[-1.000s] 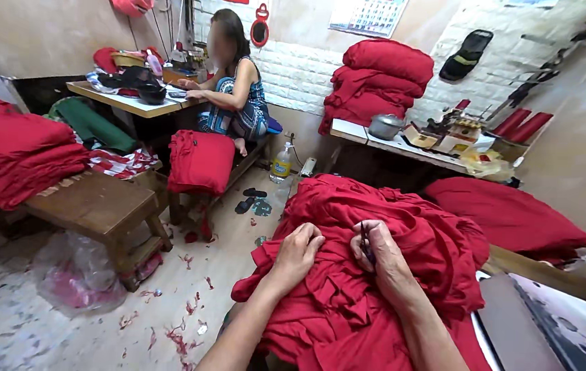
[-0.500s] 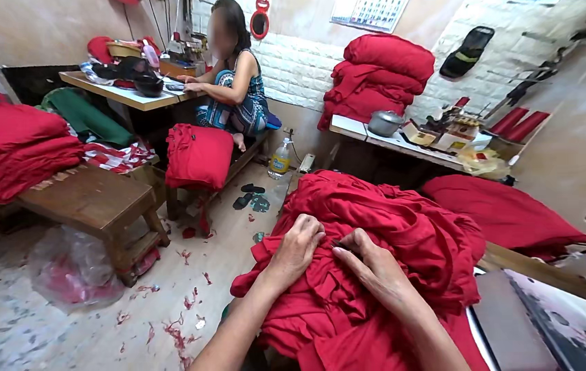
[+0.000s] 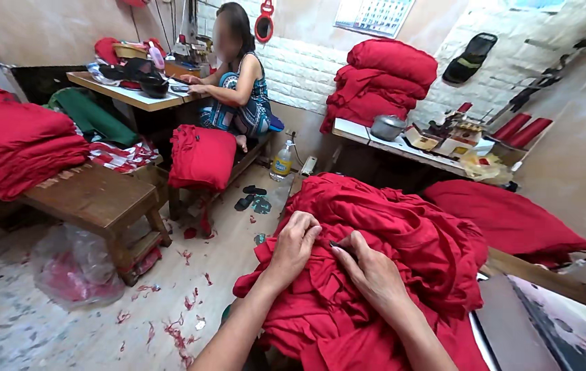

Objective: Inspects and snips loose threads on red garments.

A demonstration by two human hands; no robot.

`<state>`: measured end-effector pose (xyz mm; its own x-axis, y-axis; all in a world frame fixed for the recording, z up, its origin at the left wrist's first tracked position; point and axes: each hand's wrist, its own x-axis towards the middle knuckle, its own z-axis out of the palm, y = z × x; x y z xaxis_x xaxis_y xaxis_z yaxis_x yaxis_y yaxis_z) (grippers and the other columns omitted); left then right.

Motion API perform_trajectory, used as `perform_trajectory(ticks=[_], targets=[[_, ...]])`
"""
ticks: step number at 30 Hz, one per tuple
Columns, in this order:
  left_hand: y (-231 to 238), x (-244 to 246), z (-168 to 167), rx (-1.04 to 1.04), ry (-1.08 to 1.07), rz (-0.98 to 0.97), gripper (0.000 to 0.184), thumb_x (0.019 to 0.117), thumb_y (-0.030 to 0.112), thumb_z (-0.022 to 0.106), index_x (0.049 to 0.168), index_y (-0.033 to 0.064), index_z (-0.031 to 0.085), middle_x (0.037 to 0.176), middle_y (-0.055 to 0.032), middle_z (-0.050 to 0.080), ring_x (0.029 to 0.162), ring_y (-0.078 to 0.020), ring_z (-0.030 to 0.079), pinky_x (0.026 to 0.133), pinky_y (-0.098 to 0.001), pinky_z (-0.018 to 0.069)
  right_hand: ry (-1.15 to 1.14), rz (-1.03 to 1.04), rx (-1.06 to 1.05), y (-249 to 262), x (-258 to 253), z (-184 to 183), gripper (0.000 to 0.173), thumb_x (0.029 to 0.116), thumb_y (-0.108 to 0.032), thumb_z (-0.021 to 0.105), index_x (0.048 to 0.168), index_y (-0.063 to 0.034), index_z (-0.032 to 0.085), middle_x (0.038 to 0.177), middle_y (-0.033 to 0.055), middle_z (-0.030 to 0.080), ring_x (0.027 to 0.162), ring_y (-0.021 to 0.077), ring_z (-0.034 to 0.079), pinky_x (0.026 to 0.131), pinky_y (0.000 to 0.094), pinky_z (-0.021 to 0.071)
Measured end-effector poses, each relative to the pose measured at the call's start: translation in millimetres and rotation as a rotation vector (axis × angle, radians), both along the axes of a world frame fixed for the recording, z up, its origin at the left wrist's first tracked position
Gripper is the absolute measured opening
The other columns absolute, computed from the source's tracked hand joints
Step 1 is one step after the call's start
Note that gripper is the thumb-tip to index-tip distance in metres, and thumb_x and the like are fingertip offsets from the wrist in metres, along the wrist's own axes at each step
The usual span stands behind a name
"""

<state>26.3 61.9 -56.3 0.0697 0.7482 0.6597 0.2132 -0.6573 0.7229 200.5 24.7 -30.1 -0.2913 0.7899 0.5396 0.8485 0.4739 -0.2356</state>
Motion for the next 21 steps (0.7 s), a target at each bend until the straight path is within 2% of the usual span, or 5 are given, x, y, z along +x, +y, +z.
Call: perform_trajectory(ticks=[11, 13, 16, 19, 21], targets=[[-0.2, -4.0, -1.9, -0.066, -0.166, -0.065, 0.024, 0.1034, 0.009, 0.051, 0.101, -0.0077, 0.067, 0.106, -0.0151, 0.066, 0.102, -0.013, 0.062, 0.094, -0.0266, 0.0483, -0.105, -0.039, 0.112, 1.7, -12.7, -0.7, 0.03, 0.1028, -0.029, 0.054, 0.099, -0.002, 0.067, 0.069, 0.0113, 0.064, 0.061, 0.0329, 0.067, 0.049, 0.0495, 0.0489], [0.4, -7.2, -2.4, -0.14, -0.286, -0.126, 0.022, 0.1039, 0.007, 0.049, 0.103, -0.0079, 0.065, 0.101, -0.0096, 0.065, 0.094, -0.0066, 0.06, 0.088, -0.0223, 0.0492, -0.061, -0.022, 0.07, 1.7, -9.9, 0.3, 0.032, 0.103, -0.031, 0.053, 0.101, -0.0025, 0.066, 0.07, 0.0097, 0.064, 0.061, 0.0309, 0.067, 0.05, 0.0488, 0.0488], [-1.1, -13.0, 0.7, -0.263, -0.593, -0.301, 0.016, 0.1058, 0.003, 0.044, 0.1, -0.0022, 0.058, 0.086, -0.0006, 0.068, 0.071, -0.0017, 0.061, 0.067, -0.0178, 0.0515, 0.08, 0.029, -0.059, 3.9, -2.8, 2.8, 0.032, 0.1035, -0.033, 0.052, 0.11, -0.0049, 0.065, 0.079, 0.0059, 0.068, 0.068, 0.0232, 0.068, 0.057, 0.046, 0.0524], [0.4, -22.9, -5.2, -0.333, -0.744, -0.326, 0.017, 0.1062, 0.003, 0.044, 0.097, 0.0003, 0.057, 0.076, 0.0015, 0.065, 0.068, -0.0043, 0.062, 0.067, -0.0205, 0.0544, 0.331, 0.137, -0.188, 8.3, 4.4, 5.6, 0.025, 0.1043, -0.027, 0.051, 0.108, -0.0051, 0.063, 0.077, -0.0021, 0.061, 0.063, 0.0067, 0.058, 0.057, 0.0271, 0.0488], [3.5, -33.9, -12.5, -0.364, -0.453, -0.036, 0.017, 0.1053, 0.007, 0.05, 0.098, -0.0029, 0.061, 0.071, 0.0016, 0.061, 0.064, -0.0034, 0.058, 0.065, -0.0199, 0.0515, 0.546, 0.242, -0.251, 9.8, 6.5, 7.7, 0.019, 0.1048, -0.019, 0.048, 0.107, -0.0039, 0.06, 0.072, -0.0075, 0.056, 0.058, -0.0004, 0.052, 0.053, 0.0172, 0.0454]])
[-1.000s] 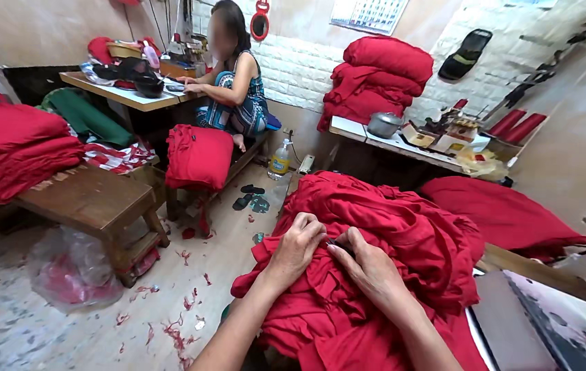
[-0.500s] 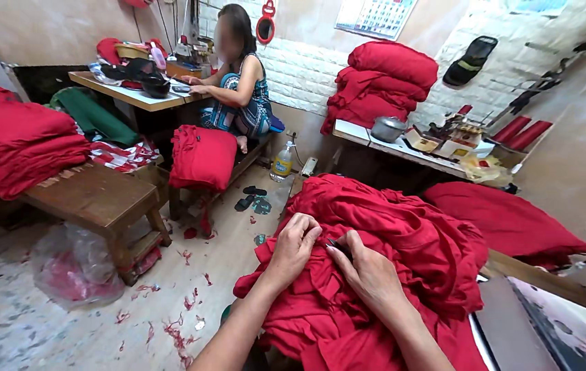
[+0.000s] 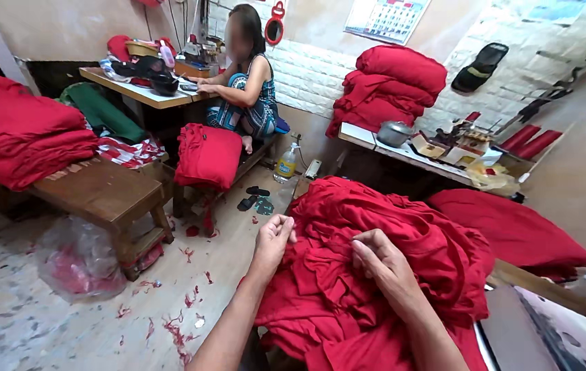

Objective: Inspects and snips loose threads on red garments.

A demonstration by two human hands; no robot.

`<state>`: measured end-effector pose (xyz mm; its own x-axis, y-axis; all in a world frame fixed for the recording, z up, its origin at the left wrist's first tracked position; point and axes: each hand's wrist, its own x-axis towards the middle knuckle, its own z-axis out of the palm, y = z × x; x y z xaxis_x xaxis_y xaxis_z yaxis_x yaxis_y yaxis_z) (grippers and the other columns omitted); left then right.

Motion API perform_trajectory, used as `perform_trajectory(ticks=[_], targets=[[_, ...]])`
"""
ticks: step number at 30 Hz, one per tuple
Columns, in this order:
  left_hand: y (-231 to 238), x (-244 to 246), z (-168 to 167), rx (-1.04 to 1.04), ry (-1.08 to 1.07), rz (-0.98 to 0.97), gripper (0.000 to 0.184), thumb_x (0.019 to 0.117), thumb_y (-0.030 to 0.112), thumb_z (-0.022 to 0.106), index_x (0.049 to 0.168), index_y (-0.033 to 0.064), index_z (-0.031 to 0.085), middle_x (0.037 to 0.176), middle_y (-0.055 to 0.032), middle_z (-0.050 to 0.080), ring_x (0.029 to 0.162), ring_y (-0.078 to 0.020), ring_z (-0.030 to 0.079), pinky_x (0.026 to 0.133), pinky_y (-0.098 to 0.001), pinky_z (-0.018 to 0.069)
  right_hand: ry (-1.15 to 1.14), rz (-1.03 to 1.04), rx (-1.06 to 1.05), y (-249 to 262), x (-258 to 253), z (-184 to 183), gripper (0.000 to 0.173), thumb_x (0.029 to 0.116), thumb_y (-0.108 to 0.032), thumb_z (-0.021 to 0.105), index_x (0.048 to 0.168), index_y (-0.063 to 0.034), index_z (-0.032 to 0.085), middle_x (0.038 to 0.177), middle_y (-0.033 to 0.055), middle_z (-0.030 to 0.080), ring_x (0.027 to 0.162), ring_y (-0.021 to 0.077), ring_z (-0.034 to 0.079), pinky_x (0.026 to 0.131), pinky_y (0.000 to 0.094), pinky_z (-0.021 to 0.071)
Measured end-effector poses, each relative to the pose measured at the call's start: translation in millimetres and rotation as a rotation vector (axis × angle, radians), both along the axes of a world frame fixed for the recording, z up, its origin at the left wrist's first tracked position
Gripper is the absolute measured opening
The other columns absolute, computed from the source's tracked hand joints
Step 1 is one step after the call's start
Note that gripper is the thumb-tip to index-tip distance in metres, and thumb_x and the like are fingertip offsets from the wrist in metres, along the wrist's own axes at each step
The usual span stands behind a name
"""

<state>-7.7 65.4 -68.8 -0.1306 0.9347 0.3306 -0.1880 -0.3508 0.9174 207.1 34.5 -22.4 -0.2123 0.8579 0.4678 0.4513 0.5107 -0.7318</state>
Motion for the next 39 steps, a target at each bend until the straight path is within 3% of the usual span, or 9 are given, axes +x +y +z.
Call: perform_trajectory(ticks=[3, 6, 8, 10, 17, 23, 29, 33, 39], targets=[[-4.8, -19.5, 3.9, -0.222, 0.684, 0.208, 0.032, 0.1066, 0.02, 0.049, 0.12, -0.004, 0.066, 0.11, -0.0197, 0.069, 0.109, -0.0327, 0.063, 0.103, -0.0533, 0.04, 0.161, 0.055, -0.016, -1.3, 2.7, 3.7, 0.016, 0.105, -0.016, 0.045, 0.109, -0.0039, 0.056, 0.074, -0.0081, 0.059, 0.059, -0.0009, 0.056, 0.055, 0.0151, 0.0482], [-4.6, -21.7, 5.9, -0.226, 0.792, 0.278, 0.036, 0.1043, 0.02, 0.054, 0.133, -0.0018, 0.061, 0.134, -0.0236, 0.061, 0.131, -0.0424, 0.051, 0.11, -0.0618, 0.0324, -0.141, -0.095, 0.109, -5.6, 8.9, 8.4, 0.031, 0.0931, -0.024, 0.066, 0.114, -0.0025, 0.059, 0.088, -0.0021, 0.064, 0.073, 0.0034, 0.06, 0.066, 0.0207, 0.0517], [-5.0, -16.3, 8.3, -0.099, 0.691, 0.206, 0.033, 0.1034, 0.016, 0.055, 0.128, -0.004, 0.062, 0.127, -0.0216, 0.064, 0.122, -0.0353, 0.059, 0.106, -0.0518, 0.0429, -0.451, -0.178, 0.182, -8.7, 12.9, 13.5, 0.038, 0.0858, -0.023, 0.076, 0.112, 0.0014, 0.064, 0.099, 0.0137, 0.067, 0.082, 0.026, 0.066, 0.071, 0.0453, 0.055], [-6.1, -7.1, 12.9, 0.036, 0.607, 0.057, 0.029, 0.1025, 0.012, 0.055, 0.124, -0.0054, 0.063, 0.121, -0.02, 0.067, 0.109, -0.0277, 0.066, 0.097, -0.0414, 0.0515, -0.58, -0.199, 0.225, -5.9, 15.4, 13.5, 0.023, 0.0842, -0.013, 0.073, 0.102, 0.0016, 0.07, 0.099, 0.0202, 0.065, 0.084, 0.0369, 0.067, 0.07, 0.0564, 0.054], [3.6, 20.5, 27.2, 0.237, 0.744, -0.069, 0.025, 0.1006, 0.013, 0.058, 0.115, -0.001, 0.073, 0.108, -0.02, 0.071, 0.107, -0.0326, 0.067, 0.099, -0.0475, 0.0495, -0.292, -0.178, 0.158, 13.0, 29.1, 17.3, 0.02, 0.098, -0.016, 0.053, 0.09, -0.0049, 0.068, 0.073, -0.0025, 0.058, 0.065, 0.0023, 0.052, 0.061, 0.023, 0.0426], [3.2, 33.7, 29.0, 0.126, 0.572, -0.04, 0.025, 0.1005, 0.012, 0.055, 0.117, -0.0048, 0.064, 0.092, -0.0143, 0.069, 0.081, -0.0216, 0.069, 0.078, -0.0384, 0.0572, 0.128, -0.149, -0.068, 23.0, 36.2, 5.0, 0.023, 0.104, -0.018, 0.051, 0.082, -0.015, 0.056, 0.059, -0.0128, 0.044, 0.047, -0.0033, 0.039, 0.046, 0.0156, 0.0336], [-3.2, 64.0, 43.1, 0.143, 0.822, 0.121, 0.041, 0.0916, 0.031, 0.07, 0.109, -0.0059, 0.066, 0.107, -0.021, 0.069, 0.097, -0.0341, 0.068, 0.082, -0.052, 0.0508, 0.062, -0.101, 0.179, 19.5, 33.6, -3.0, 0.021, 0.1028, -0.017, 0.051, 0.084, -0.0108, 0.059, 0.067, -0.012, 0.046, 0.056, -0.0067, 0.042, 0.054, 0.0118, 0.0354], [4.9, 69.5, 51.6, 0.05, 0.888, 0.17, 0.029, 0.0899, 0.007, 0.063, 0.114, -0.0081, 0.065, 0.114, -0.0242, 0.069, 0.105, -0.0369, 0.069, 0.088, -0.0502, 0.0536, -0.118, -0.169, 0.444, 10.6, 29.1, -13.1, 0.022, 0.1011, -0.016, 0.055, 0.09, 0.0002, 0.065, 0.075, -0.0016, 0.058, 0.067, -0.0056, 0.052, 0.064, 0.0086, 0.0422], [6.2, 53.7, 39.6, 0.084, 0.716, 0.063, 0.027, 0.0892, -0.006, 0.054, 0.113, -0.0089, 0.065, 0.116, -0.0236, 0.068, 0.114, -0.0362, 0.064, 0.1, -0.0507, 0.0482, -0.39, -0.229, 0.69, -0.1, 29.1, -18.7, 0.017, 0.098, -0.013, 0.06, 0.093, -0.0003, 0.07, 0.086, 0.0125, 0.069, 0.077, 0.0153, 0.067, 0.07, 0.0225, 0.0533]])
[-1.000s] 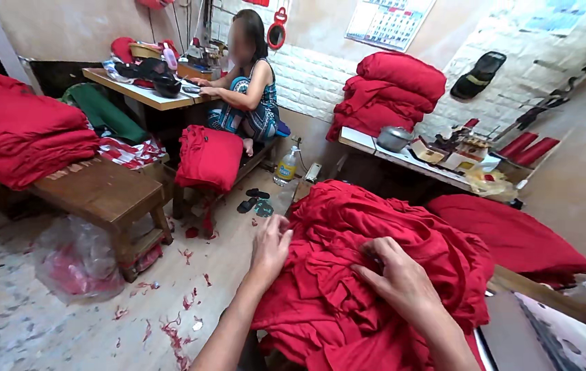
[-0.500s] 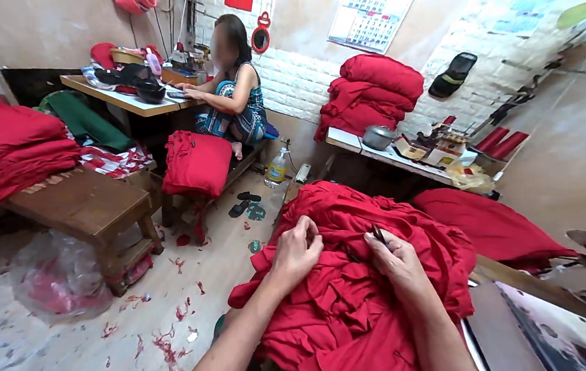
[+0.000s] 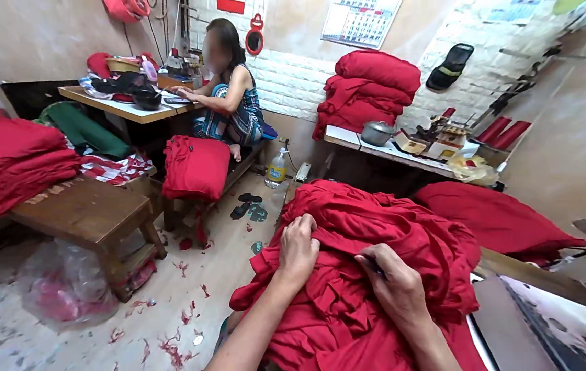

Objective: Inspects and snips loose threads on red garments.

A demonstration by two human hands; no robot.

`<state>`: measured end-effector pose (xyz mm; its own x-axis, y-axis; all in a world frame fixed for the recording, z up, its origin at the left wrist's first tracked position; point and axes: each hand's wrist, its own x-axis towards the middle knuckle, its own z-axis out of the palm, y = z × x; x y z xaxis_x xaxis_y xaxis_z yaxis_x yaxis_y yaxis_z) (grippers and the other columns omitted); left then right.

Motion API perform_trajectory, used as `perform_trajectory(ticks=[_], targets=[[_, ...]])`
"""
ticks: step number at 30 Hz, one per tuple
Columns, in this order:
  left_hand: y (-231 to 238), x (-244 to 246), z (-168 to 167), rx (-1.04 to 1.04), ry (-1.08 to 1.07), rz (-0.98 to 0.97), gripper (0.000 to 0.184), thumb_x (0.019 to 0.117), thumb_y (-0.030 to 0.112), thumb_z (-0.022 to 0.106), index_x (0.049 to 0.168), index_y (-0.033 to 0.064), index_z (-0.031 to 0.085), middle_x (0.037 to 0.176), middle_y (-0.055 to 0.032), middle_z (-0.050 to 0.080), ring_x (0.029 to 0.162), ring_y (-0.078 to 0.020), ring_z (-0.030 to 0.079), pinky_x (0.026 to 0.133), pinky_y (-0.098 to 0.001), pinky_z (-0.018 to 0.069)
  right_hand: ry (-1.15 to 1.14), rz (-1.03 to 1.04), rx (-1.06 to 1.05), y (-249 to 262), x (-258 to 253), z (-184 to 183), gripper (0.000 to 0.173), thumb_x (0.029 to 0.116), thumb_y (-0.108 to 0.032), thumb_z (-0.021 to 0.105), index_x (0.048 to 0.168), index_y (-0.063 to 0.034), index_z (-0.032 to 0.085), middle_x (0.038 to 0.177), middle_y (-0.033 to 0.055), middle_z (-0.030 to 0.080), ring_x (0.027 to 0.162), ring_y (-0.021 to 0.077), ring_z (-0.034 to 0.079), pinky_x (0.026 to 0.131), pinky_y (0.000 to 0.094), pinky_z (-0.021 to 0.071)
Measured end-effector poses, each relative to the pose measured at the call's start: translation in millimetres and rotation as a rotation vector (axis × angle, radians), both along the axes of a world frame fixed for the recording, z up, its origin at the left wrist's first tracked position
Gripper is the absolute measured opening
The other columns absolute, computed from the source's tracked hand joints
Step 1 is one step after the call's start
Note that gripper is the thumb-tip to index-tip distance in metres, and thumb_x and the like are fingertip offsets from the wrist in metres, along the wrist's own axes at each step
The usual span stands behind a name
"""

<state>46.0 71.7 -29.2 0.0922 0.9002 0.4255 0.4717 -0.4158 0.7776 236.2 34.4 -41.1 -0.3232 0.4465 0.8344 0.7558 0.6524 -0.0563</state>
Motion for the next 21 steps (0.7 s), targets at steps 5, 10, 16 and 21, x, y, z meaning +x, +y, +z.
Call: perform_trajectory(ticks=[5, 10, 16, 21], targets=[[13.5, -10.4, -16.4, 0.024, -0.565, -0.275, 0.025, 0.0955, -0.001, 0.059, 0.119, -0.0106, 0.059, 0.102, -0.011, 0.072, 0.096, -0.0088, 0.067, 0.091, -0.0279, 0.0538, 0.096, -0.017, -0.016, -0.5, 5.5, -2.1, 0.022, 0.102, -0.014, 0.054, 0.096, 0.0027, 0.066, 0.084, 0.0127, 0.066, 0.075, 0.0124, 0.064, 0.071, 0.0209, 0.0511], [33.3, -16.6, -27.0, -0.051, -0.465, -0.554, 0.02, 0.1031, 0.01, 0.054, 0.092, -0.0024, 0.065, 0.076, 0.0039, 0.059, 0.07, 0.002, 0.054, 0.07, -0.0183, 0.0473, 0.239, -0.172, -0.093, 8.4, 11.7, -0.2, 0.026, 0.1037, -0.019, 0.055, 0.093, 0.0019, 0.065, 0.074, 0.0082, 0.061, 0.066, 0.0091, 0.057, 0.062, 0.023, 0.0455], [32.2, -21.8, -22.4, -0.044, -0.211, -0.469, 0.026, 0.1005, 0.024, 0.062, 0.099, 0.0006, 0.073, 0.087, -0.002, 0.069, 0.083, -0.0053, 0.061, 0.084, -0.0317, 0.0496, 0.2, -0.261, -0.169, 13.2, 12.4, -4.8, 0.031, 0.1005, -0.03, 0.059, 0.087, -0.0026, 0.066, 0.068, 0.0064, 0.058, 0.059, 0.0163, 0.055, 0.054, 0.0347, 0.0422], [13.5, -13.9, -12.3, 0.234, -0.066, -0.279, 0.028, 0.1001, 0.024, 0.06, 0.097, 0.0022, 0.077, 0.103, -0.0112, 0.073, 0.108, -0.0268, 0.063, 0.099, -0.0521, 0.0374, 0.239, -0.202, -0.168, 13.2, 12.4, -3.9, 0.023, 0.0968, -0.026, 0.063, 0.093, -0.0039, 0.068, 0.077, 0.0044, 0.063, 0.066, 0.0102, 0.058, 0.06, 0.0267, 0.0455]])
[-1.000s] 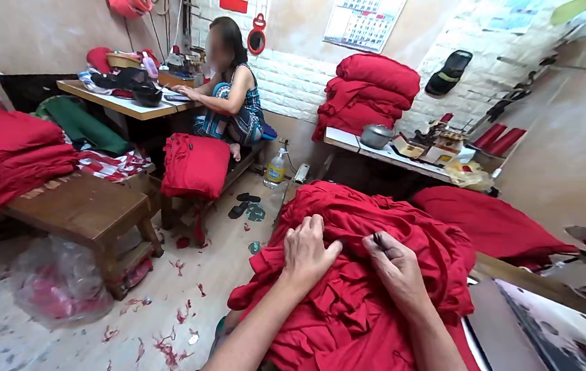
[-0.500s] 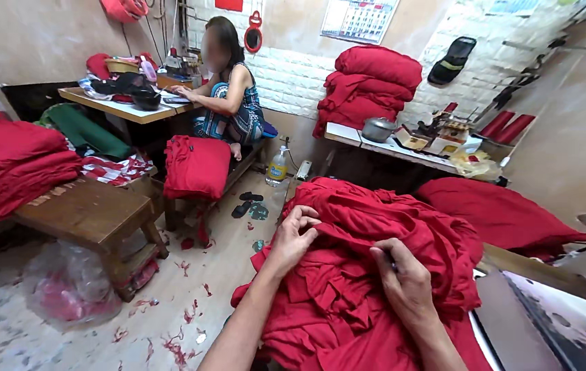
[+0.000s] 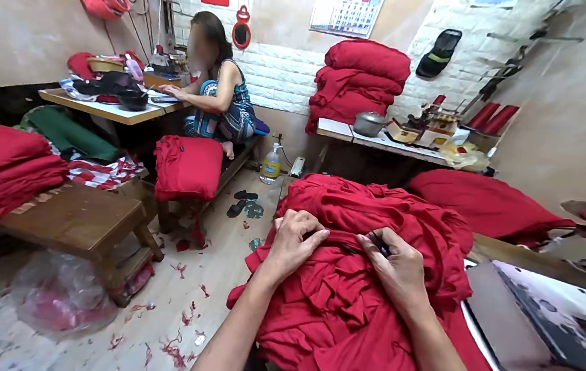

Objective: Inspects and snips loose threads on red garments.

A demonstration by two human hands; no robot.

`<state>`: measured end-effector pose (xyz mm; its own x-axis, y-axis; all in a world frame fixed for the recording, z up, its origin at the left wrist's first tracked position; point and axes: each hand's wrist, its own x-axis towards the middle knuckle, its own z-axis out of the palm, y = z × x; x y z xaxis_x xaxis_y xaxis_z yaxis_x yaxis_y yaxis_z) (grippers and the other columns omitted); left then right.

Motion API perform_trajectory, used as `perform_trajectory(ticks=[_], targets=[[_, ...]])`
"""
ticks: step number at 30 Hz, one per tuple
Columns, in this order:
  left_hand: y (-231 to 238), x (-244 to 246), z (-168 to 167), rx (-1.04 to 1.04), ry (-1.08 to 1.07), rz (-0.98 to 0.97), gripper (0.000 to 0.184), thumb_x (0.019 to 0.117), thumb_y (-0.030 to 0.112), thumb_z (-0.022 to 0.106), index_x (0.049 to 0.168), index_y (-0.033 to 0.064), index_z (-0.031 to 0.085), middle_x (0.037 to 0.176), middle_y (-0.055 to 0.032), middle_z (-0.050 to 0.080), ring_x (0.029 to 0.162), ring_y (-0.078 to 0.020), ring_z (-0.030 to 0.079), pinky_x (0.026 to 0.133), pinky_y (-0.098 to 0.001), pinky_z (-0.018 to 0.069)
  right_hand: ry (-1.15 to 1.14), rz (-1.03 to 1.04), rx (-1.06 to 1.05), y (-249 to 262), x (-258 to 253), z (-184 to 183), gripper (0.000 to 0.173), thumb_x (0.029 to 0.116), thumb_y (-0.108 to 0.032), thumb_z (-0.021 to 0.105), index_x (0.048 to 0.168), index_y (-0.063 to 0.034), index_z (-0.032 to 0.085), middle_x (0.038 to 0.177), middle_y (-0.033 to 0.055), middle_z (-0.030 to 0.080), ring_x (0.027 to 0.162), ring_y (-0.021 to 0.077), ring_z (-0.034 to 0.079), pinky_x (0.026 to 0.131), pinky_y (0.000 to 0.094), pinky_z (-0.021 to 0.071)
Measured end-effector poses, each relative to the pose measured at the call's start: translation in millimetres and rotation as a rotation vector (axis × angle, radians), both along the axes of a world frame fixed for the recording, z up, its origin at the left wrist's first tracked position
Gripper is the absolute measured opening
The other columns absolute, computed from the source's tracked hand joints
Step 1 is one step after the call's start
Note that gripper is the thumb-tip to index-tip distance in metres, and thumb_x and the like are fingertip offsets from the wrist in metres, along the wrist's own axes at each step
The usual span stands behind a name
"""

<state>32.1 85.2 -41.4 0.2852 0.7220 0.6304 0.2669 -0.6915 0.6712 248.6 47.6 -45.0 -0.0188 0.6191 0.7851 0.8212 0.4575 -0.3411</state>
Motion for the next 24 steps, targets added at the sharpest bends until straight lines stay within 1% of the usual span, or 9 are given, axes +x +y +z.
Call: perform_trajectory(ticks=[2, 4, 7, 9, 11, 14, 19, 21, 24], targets=[[0.5, -1.1, -0.1, -0.023, -0.013, -0.072, 0.028, 0.1028, 0.021, 0.055, 0.1, -0.0002, 0.073, 0.097, -0.01, 0.071, 0.101, -0.0229, 0.062, 0.097, -0.0466, 0.0402, -0.03, -0.02, 0.041, -2.8, -3.7, 2.1, 0.024, 0.0939, -0.023, 0.066, 0.103, -0.0007, 0.069, 0.092, 0.0115, 0.067, 0.078, 0.0195, 0.065, 0.069, 0.0348, 0.0526], [2.3, -3.4, -1.1, -0.124, 0.026, -0.122, 0.028, 0.1039, 0.021, 0.053, 0.107, -0.001, 0.071, 0.098, -0.0122, 0.068, 0.102, -0.0239, 0.061, 0.098, -0.0466, 0.0406, -0.079, -0.066, 0.09, -7.9, -8.9, 6.0, 0.027, 0.0924, -0.02, 0.067, 0.109, 0.0019, 0.067, 0.098, 0.017, 0.068, 0.082, 0.028, 0.067, 0.069, 0.0428, 0.0542], [4.8, -2.8, -5.8, -0.15, -0.011, -0.134, 0.028, 0.1024, 0.02, 0.054, 0.105, -0.002, 0.072, 0.103, -0.0138, 0.068, 0.106, -0.024, 0.06, 0.098, -0.0449, 0.0419, -0.125, -0.098, 0.186, -14.9, -19.4, 15.2, 0.018, 0.094, -0.016, 0.065, 0.099, 0.0003, 0.07, 0.089, 0.0149, 0.07, 0.075, 0.0226, 0.068, 0.064, 0.0339, 0.0533], [5.4, -1.4, -6.9, -0.164, -0.126, -0.186, 0.024, 0.1017, 0.014, 0.055, 0.107, -0.0045, 0.069, 0.1, -0.0103, 0.067, 0.098, -0.0143, 0.061, 0.092, -0.0338, 0.0467, -0.102, -0.007, 0.202, -18.3, -27.3, 18.6, 0.017, 0.096, -0.013, 0.062, 0.094, 0.0003, 0.072, 0.084, 0.0131, 0.07, 0.074, 0.0166, 0.066, 0.067, 0.0258, 0.052], [5.9, 0.1, -5.8, -0.218, -0.252, -0.284, 0.022, 0.1006, 0.008, 0.055, 0.117, -0.0065, 0.059, 0.092, -0.0033, 0.065, 0.084, -0.0035, 0.06, 0.082, -0.0232, 0.051, -0.081, 0.132, 0.157, -17.3, -33.6, 18.8, 0.019, 0.0979, -0.011, 0.058, 0.097, 0.0002, 0.073, 0.089, 0.0117, 0.071, 0.08, 0.012, 0.067, 0.075, 0.02, 0.0522], [2.5, -0.4, -1.8, -0.299, -0.347, -0.324, 0.027, 0.0998, 0.003, 0.053, 0.124, -0.0078, 0.053, 0.09, -0.0011, 0.066, 0.08, -0.0013, 0.061, 0.081, -0.0225, 0.052, -0.08, 0.232, 0.064, -8.4, -38.5, 14.3, 0.02, 0.097, -0.007, 0.056, 0.102, -0.0002, 0.074, 0.097, 0.0119, 0.073, 0.089, 0.0135, 0.069, 0.082, 0.0224, 0.0543], [-1.8, -0.1, 2.4, -0.334, -0.368, -0.329, 0.026, 0.0994, 0.001, 0.053, 0.124, -0.0068, 0.052, 0.088, -0.0007, 0.066, 0.079, -0.0021, 0.062, 0.079, -0.023, 0.0527, -0.049, 0.316, 0.007, 3.5, -38.4, 7.7, 0.022, 0.097, -0.021, 0.065, 0.108, -0.0053, 0.076, 0.1, 0.0091, 0.07, 0.085, 0.0105, 0.066, 0.075, 0.0223, 0.0539], [-1.9, 1.0, 4.2, -0.358, -0.346, -0.305, 0.025, 0.0982, 0.001, 0.055, 0.122, -0.0058, 0.053, 0.084, 0.0001, 0.066, 0.075, -0.0022, 0.061, 0.076, -0.0234, 0.0525, -0.149, 0.272, 0.068, 3.1, -41.8, 8.2, 0.016, 0.094, -0.017, 0.067, 0.099, -0.0064, 0.077, 0.1, 0.0123, 0.07, 0.084, 0.0179, 0.069, 0.07, 0.0292, 0.0561], [-0.9, 3.7, 1.9, -0.382, -0.342, -0.279, 0.018, 0.0978, 0.002, 0.056, 0.115, -0.0038, 0.055, 0.078, 0.0022, 0.062, 0.069, -0.0017, 0.057, 0.071, -0.0223, 0.0504, -0.295, 0.173, 0.137, -2.4, -49.4, 11.3, 0.01, 0.0901, -0.006, 0.065, 0.094, -0.0034, 0.074, 0.097, 0.0156, 0.071, 0.074, 0.0257, 0.071, 0.054, 0.0371, 0.0555]])
